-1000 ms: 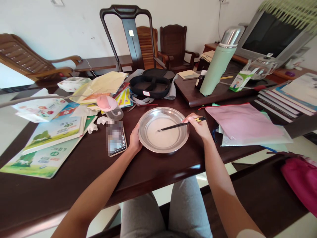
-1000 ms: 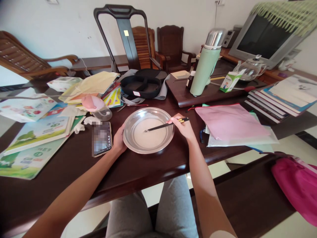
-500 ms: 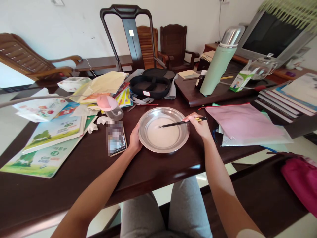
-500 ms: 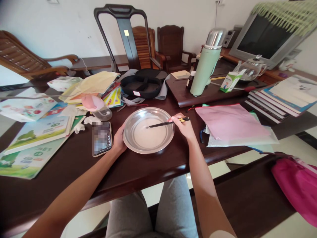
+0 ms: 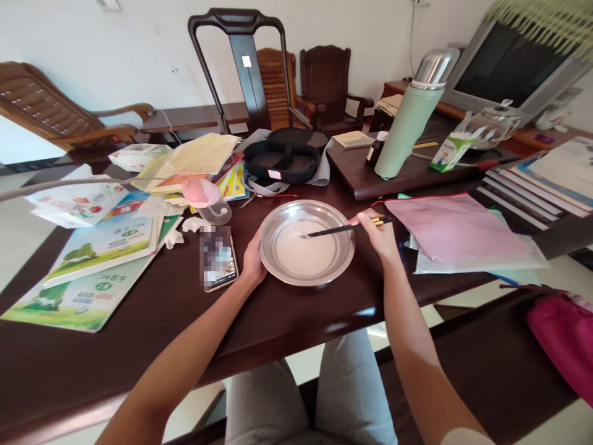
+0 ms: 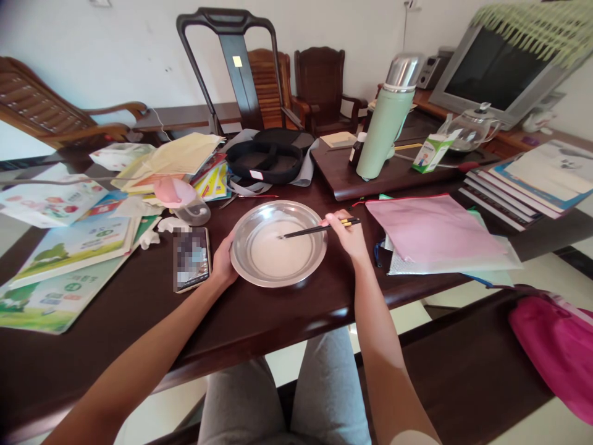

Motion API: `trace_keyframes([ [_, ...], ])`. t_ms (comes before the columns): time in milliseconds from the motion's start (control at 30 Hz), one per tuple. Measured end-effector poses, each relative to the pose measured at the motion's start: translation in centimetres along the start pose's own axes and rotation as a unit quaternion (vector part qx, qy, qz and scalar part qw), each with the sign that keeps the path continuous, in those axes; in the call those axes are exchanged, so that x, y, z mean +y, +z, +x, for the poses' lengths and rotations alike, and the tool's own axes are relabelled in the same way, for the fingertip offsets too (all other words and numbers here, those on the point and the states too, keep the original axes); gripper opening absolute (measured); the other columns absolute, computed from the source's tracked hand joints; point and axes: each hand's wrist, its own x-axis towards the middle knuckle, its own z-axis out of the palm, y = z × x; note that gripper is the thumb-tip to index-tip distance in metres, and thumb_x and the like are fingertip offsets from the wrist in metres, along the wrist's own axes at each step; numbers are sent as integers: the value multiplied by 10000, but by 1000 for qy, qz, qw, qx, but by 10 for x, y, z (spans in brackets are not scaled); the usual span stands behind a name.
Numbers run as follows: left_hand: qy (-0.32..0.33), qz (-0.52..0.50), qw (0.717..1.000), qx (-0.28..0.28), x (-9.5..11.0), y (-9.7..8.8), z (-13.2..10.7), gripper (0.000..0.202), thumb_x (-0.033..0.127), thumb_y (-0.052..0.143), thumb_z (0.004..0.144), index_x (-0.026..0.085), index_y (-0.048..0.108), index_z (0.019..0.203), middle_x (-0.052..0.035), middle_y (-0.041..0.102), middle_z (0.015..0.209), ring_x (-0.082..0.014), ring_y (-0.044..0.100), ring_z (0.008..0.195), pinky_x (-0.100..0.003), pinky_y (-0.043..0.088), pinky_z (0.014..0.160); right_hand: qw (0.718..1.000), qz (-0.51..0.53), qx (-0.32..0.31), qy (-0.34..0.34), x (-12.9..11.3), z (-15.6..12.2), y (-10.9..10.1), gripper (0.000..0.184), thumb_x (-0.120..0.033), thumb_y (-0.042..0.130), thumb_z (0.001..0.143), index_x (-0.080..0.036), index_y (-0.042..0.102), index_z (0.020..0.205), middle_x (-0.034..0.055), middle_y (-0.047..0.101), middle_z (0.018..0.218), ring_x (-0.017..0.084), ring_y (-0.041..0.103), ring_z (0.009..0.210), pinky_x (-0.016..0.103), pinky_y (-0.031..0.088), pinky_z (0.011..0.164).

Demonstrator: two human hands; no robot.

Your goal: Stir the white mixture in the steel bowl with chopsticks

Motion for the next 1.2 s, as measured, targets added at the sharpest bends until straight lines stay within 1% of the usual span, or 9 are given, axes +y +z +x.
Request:
trace_keyframes([
  [67,-3,-2,1000,2,0,0,0,341,474,878,787,211,837,1000,-84,879,1146,-384,730,1362,-474,576,1195,999,9,53,9,2,1,-4,609,-805,708,921,-279,702,614,37,777,667,259,789,747,439,642,867],
  [133,-5,-3,1000,2,1,0,0,351,471,874,789,199,838,1008,-89,879,1132,-382,734,1351,-470,578,1191,998,27,61,20,2,1,-6,641,-805,694,932,-280,655,567,37,734,602,260,779,704,436,650,832],
  [333,0,-1,1000,-11,1,0,-1,364,460,855,800,204,845,1058,-86,877,1174,-374,723,1376,-474,564,1209,996,25,-83,6,-3,-2,4,594,-827,742,884,-271,782,678,57,836,793,267,814,812,419,637,824],
  [433,3,-2,1000,-9,1,0,-1,332,457,871,783,215,844,1007,-74,877,1204,-370,723,1376,-459,566,1210,1000,4,-29,-4,-1,-1,2,583,-827,734,890,-281,784,692,46,838,789,268,810,829,433,633,870],
  [567,-4,-1,1000,4,1,0,0,320,469,879,780,211,832,963,-79,882,1138,-382,736,1351,-461,586,1185,998,21,51,17,0,-1,-5,632,-812,696,929,-281,680,587,37,758,629,265,787,719,439,648,830],
  [767,-8,-2,1000,-2,1,0,-1,299,472,854,807,214,819,955,-87,879,1142,-387,722,1377,-471,581,1189,997,29,-70,8,-3,-3,4,599,-828,732,891,-276,765,661,47,825,759,266,812,784,423,640,819],
  [1000,-7,-7,1000,9,-1,0,0,320,472,871,785,203,823,953,-88,880,1092,-375,741,1337,-460,587,1176,998,17,53,12,1,0,-6,617,-796,700,933,-282,675,593,33,752,630,262,785,723,441,647,845],
  [1067,-5,-5,1000,7,-1,-1,0,334,487,883,769,203,815,931,-87,880,1081,-378,741,1337,-462,583,1181,999,34,33,17,-1,-1,-6,630,-797,709,926,-281,663,568,36,736,607,261,776,695,434,647,798],
  [1200,1,-1,1000,0,-1,-1,0,364,501,877,776,210,823,988,-85,879,1124,-378,729,1362,-468,567,1200,997,27,-67,12,-5,-3,2,598,-832,740,878,-279,758,652,44,808,737,266,807,788,422,640,817],
])
